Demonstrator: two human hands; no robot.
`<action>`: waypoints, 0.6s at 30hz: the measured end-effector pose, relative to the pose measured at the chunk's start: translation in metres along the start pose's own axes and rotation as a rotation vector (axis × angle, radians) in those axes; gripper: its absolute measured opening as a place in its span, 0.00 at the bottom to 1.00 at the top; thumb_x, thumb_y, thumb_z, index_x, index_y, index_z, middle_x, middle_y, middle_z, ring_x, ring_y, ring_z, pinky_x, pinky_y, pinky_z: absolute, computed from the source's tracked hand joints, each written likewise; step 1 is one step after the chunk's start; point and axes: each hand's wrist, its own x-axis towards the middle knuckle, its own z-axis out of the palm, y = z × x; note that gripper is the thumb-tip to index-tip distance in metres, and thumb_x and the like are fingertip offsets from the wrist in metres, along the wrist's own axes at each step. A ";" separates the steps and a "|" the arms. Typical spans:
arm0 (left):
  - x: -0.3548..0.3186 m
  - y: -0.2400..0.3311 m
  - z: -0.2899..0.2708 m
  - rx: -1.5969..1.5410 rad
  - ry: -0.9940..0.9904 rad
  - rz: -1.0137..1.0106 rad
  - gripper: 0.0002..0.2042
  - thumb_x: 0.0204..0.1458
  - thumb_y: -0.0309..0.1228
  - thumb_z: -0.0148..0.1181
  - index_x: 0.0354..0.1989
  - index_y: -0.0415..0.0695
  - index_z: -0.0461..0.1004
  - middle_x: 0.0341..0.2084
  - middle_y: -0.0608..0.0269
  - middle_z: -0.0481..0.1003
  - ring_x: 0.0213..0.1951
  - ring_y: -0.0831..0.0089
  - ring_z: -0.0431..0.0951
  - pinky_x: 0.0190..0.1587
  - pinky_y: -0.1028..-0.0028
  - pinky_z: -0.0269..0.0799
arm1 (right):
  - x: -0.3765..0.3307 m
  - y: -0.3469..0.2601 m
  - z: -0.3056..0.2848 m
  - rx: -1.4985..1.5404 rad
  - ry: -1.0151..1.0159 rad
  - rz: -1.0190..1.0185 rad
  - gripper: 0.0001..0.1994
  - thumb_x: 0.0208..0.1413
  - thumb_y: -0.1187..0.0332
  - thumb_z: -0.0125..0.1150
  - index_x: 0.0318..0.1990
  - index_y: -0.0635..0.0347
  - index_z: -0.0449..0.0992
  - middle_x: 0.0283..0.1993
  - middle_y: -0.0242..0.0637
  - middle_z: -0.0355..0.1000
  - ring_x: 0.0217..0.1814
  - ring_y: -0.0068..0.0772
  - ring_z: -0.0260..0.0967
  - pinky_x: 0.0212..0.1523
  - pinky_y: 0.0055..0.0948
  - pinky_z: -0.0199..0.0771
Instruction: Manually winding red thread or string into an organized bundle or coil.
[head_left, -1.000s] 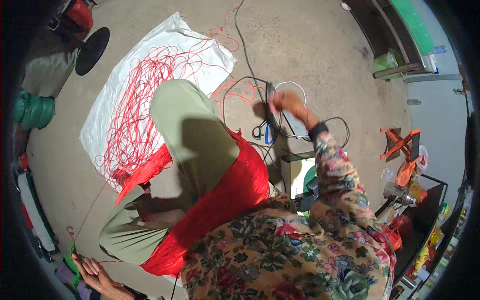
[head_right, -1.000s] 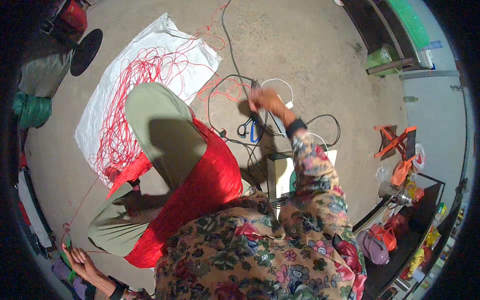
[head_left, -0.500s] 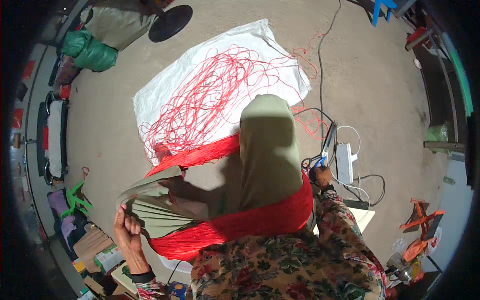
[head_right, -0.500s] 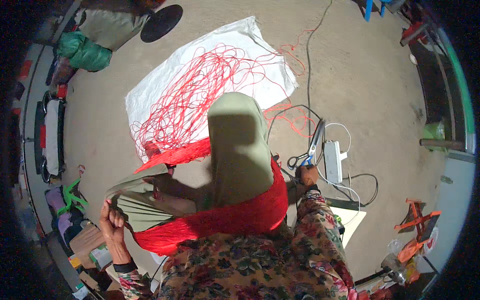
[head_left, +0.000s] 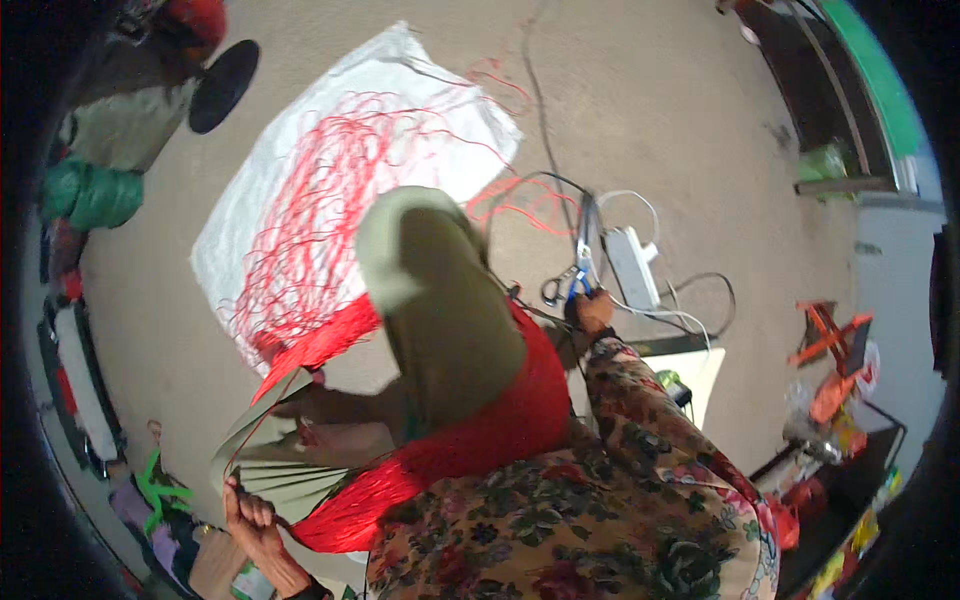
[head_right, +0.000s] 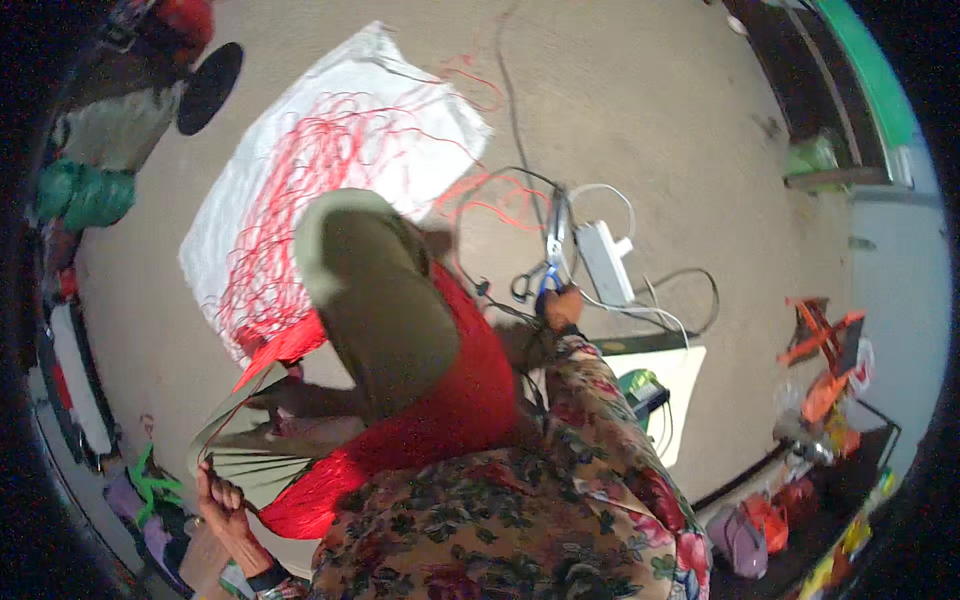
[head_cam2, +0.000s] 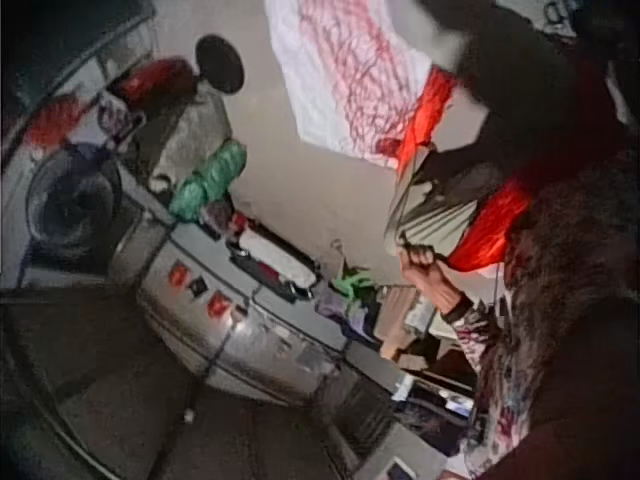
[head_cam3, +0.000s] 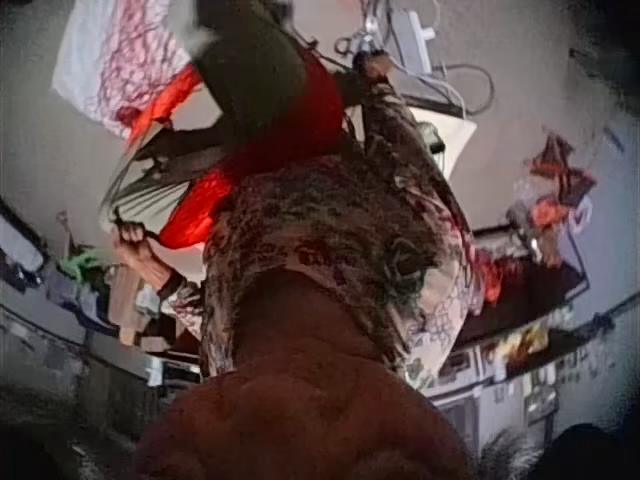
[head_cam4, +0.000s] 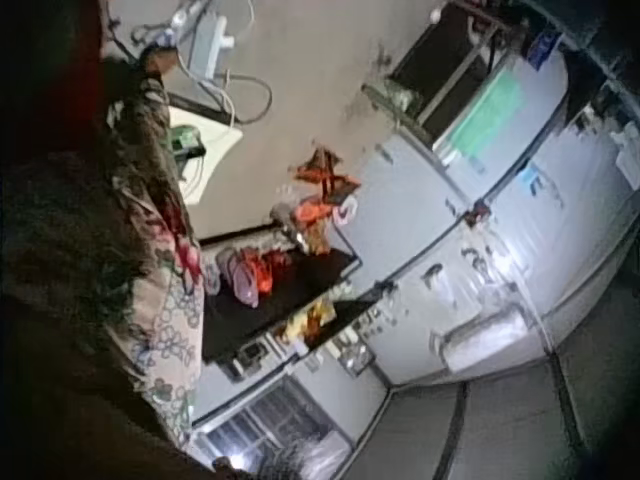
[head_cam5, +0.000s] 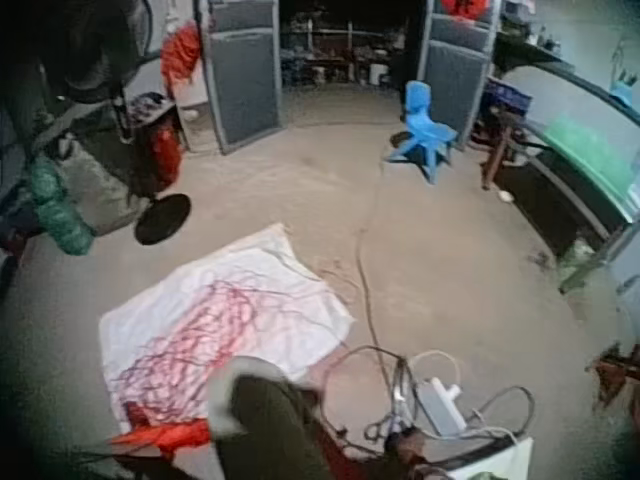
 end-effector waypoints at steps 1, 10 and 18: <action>0.000 0.001 -0.001 -0.011 0.070 0.006 0.12 0.67 0.36 0.45 0.47 0.41 0.71 0.09 0.77 0.48 0.10 0.85 0.44 0.10 0.79 0.44 | -0.001 0.003 0.001 -0.002 -0.031 0.000 0.20 0.41 0.60 0.67 0.37 0.69 0.77 0.37 0.59 0.76 0.40 0.61 0.75 0.41 0.49 0.73; -0.001 0.002 0.011 0.047 -0.017 0.020 0.12 0.67 0.36 0.47 0.48 0.41 0.71 0.10 0.78 0.49 0.10 0.85 0.46 0.10 0.80 0.44 | -0.007 0.003 0.010 0.117 -0.062 -0.089 0.21 0.44 0.62 0.69 0.42 0.68 0.75 0.36 0.54 0.73 0.41 0.59 0.71 0.44 0.49 0.69; -0.010 -0.006 0.041 0.181 0.457 0.118 0.12 0.62 0.31 0.51 0.49 0.38 0.73 0.10 0.80 0.48 0.10 0.86 0.45 0.12 0.80 0.40 | 0.009 0.010 0.031 -0.237 -0.218 -0.216 0.21 0.51 0.54 0.66 0.43 0.63 0.76 0.37 0.45 0.77 0.38 0.43 0.75 0.40 0.42 0.74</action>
